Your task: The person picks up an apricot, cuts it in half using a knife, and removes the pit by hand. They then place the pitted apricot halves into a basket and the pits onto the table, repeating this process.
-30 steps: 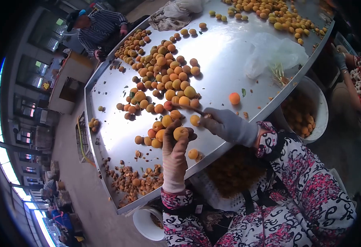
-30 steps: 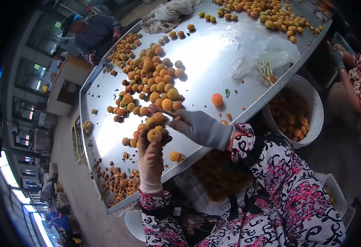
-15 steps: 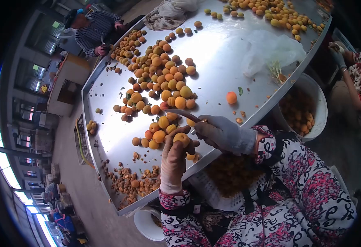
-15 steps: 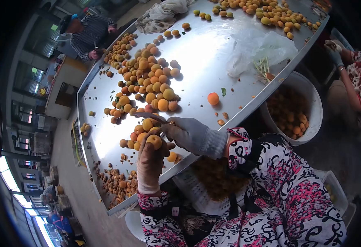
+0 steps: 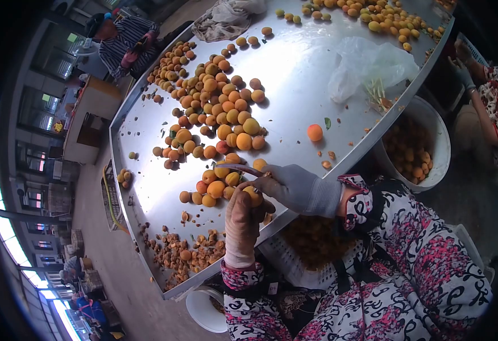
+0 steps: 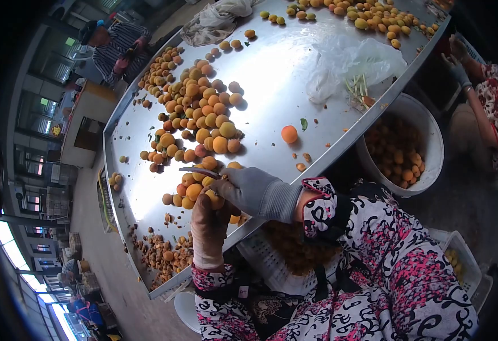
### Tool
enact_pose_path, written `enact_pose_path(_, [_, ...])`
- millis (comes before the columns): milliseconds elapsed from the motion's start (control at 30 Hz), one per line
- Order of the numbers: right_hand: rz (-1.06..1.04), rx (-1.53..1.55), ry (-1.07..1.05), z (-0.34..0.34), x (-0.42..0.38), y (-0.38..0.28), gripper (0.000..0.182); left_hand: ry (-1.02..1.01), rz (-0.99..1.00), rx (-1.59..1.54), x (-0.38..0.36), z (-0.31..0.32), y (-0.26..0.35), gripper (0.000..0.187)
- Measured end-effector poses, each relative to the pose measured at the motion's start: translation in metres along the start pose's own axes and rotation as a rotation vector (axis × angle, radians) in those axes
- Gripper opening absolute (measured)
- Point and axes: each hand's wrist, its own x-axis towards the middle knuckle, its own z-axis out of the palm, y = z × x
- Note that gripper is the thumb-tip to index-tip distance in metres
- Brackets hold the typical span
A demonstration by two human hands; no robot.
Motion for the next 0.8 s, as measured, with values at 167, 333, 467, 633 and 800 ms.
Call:
enact_pose_path(167, [0.067, -0.104, 0.017, 0.006, 0.001, 0.000, 0.030, 0.038, 0.008, -0.076, 0.001, 0.000, -0.005, 0.047])
enact_pose_path(333, [0.078, -0.229, 0.050, 0.012, 0.004, 0.009, 0.032, 0.046, 0.058, 0.206, 0.005, -0.003, -0.003, 0.031])
enact_pose_path(467, [0.016, -0.326, 0.117, 0.010, 0.005, 0.008, 0.033, 0.153, 0.262, 0.419, 0.008, 0.002, -0.013, 0.025])
enact_pose_path(633, [-0.049, -0.553, 0.115, 0.004, 0.007, -0.001, 0.030, 0.166, 0.464, 0.451, 0.013, 0.005, -0.018, 0.028])
enact_pose_path(800, [0.058, -0.672, 0.066, -0.011, 0.017, 0.012, 0.027, 0.223, 0.615, 0.583, -0.003, -0.005, -0.004, 0.037])
